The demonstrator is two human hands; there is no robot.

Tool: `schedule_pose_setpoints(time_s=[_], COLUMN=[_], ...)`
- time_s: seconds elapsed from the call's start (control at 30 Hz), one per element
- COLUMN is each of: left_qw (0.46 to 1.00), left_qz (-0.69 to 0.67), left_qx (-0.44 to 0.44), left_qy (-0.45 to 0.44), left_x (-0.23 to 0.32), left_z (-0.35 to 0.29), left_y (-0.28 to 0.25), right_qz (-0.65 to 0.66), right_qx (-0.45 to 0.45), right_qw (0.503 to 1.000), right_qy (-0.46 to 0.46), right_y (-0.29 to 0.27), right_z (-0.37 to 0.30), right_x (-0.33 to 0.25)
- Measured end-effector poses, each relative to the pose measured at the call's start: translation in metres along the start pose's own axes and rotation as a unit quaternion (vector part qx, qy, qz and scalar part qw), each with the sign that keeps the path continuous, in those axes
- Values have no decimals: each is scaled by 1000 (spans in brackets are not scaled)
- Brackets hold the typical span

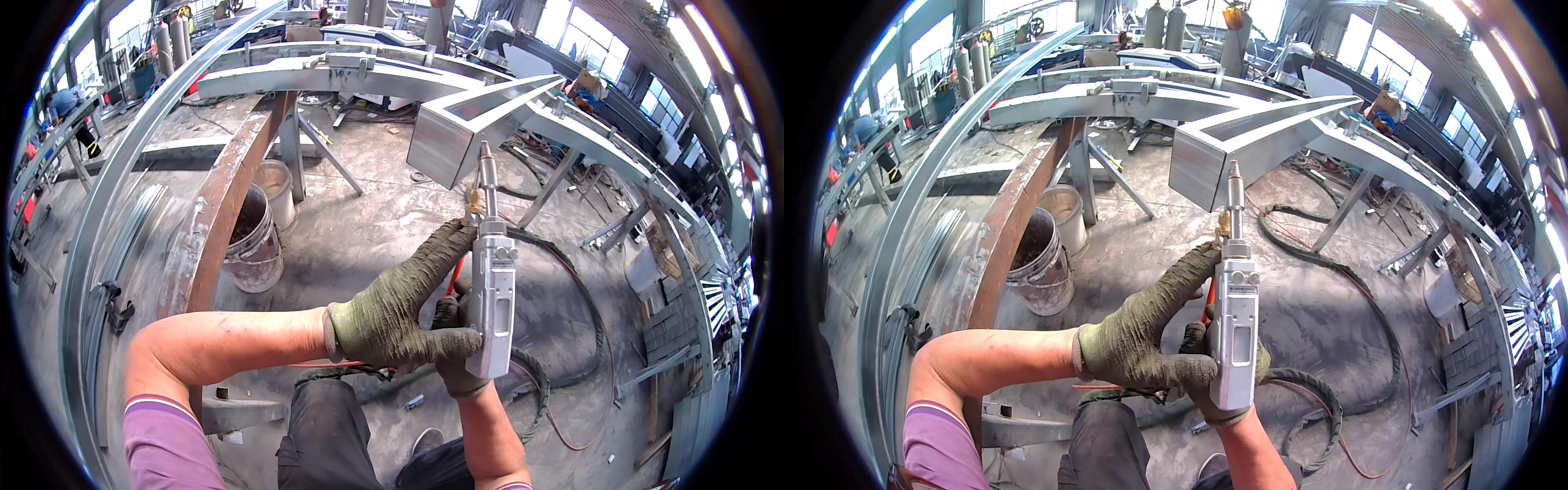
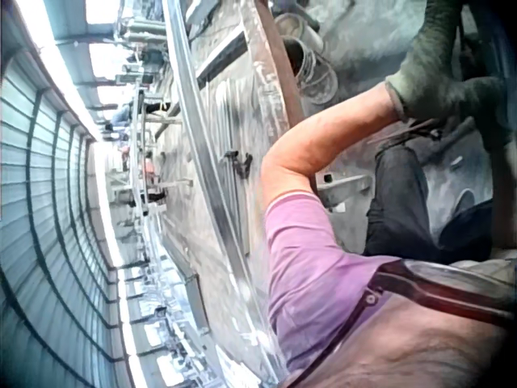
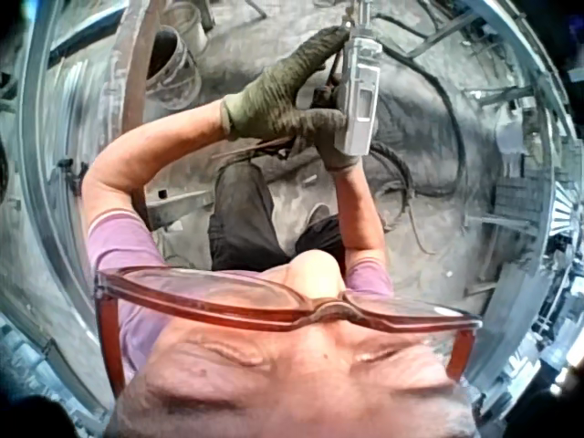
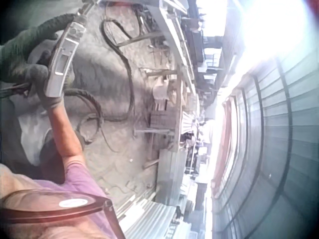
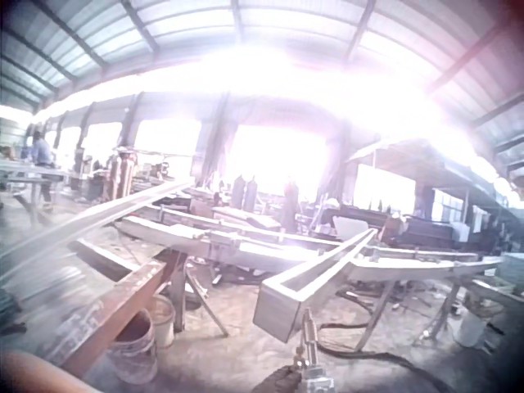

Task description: The person welds multiple aluminum frame sections together using a handheld welding torch. They position and align the metal pieces, then apply welds at the joints, producing bright sparks. The person occasionally repositions the frame and continues welding different sections.

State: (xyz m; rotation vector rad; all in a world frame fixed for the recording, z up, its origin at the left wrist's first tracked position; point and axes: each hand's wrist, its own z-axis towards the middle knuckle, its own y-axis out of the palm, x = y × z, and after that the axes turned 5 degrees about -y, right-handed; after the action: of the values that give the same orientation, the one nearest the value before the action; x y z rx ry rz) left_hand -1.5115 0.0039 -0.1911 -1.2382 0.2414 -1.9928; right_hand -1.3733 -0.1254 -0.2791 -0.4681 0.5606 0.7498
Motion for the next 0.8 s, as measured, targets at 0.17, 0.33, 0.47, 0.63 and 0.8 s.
schedule_pose_setpoints(time_s=[0.17, 0.33, 0.47, 0.63, 0.8], left_qw=[996, 991, 993, 989, 990], left_qz=[-88, -132, -111, -140, -135], left_qx=[-6, 10, 7, 7, 16], left_qy=[-27, -20, -28, -40, -29], left_x=[-9, -11, -12, -16, -18], left_z=[-5, -2, -3, -4, -4], left_y=[4, 7, 6, 6, 7], right_qz=[126, 207, 148, 137, 71], right_qx=[-3, 67, 69, 71, 69], right_qw=[987, 966, 978, 983, 993], right_qy=[98, 142, 128, 101, 57], right_y=[4, 13, 11, 13, 13], right_z=[-2, 1, 3, 4, 5], right_x=[2, 8, 12, 7, 17])
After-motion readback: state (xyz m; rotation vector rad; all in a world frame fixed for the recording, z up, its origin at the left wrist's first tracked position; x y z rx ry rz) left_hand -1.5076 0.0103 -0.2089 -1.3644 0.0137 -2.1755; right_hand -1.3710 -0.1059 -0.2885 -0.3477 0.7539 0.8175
